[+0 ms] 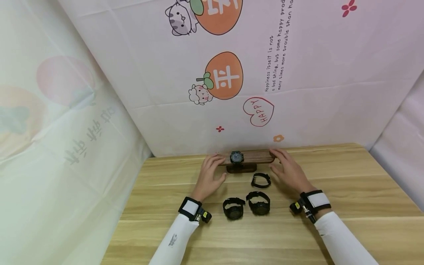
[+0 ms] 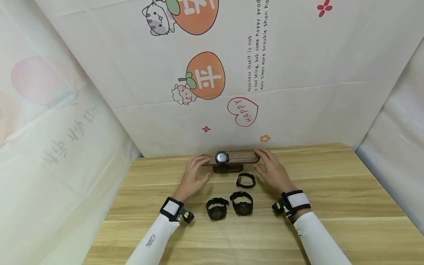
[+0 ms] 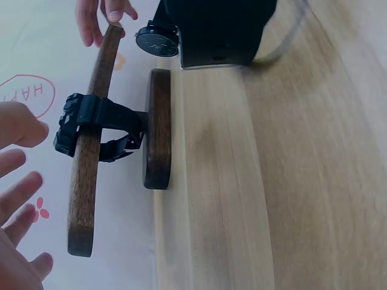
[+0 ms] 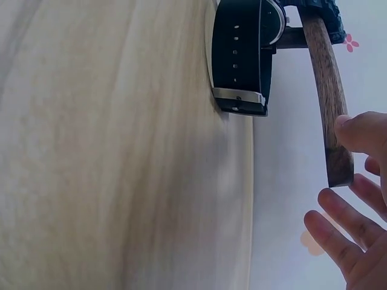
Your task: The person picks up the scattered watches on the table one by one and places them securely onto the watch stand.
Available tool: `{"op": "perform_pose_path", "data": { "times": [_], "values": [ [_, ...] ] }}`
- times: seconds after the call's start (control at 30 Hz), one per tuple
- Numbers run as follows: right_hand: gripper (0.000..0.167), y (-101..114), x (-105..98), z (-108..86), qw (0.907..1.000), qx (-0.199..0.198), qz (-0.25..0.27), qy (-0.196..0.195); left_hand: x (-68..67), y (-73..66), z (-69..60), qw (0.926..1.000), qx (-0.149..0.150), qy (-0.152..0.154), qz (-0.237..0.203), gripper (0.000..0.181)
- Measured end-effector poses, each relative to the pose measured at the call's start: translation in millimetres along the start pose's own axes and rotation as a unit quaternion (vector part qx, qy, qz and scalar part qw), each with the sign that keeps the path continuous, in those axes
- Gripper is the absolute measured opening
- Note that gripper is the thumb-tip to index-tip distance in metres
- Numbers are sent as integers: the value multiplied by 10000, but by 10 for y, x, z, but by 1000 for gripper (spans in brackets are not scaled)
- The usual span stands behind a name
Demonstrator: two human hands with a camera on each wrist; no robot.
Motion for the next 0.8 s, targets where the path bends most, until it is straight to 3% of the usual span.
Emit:
{"op": "perform_pose_path", "data": {
  "times": [0.23, 0.53, 0.8],
  "values": [
    [68, 50, -7, -31, 9997, -113, -56, -229, -14, -85, -73, 9995, -257, 139, -77, 54],
    [64, 119, -15, -106, 9981, -299, -81, -524, -28, -206, -148, 9963, -674, 195, -505, 49],
    [52, 185, -21, -154, 9983, -353, 21, -466, -34, -252, -273, 9901, -1018, 623, -734, 39]
  ]
}}
Point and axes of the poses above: each hand's wrist, its own z-axis towards the middle knuckle, its own x-axis out of the palm, y = z × x, the point moved 2 cm from there along z, towards the middle knuckle, and after that the axes turned 7 degrees about -y, right-handed, at the moved point
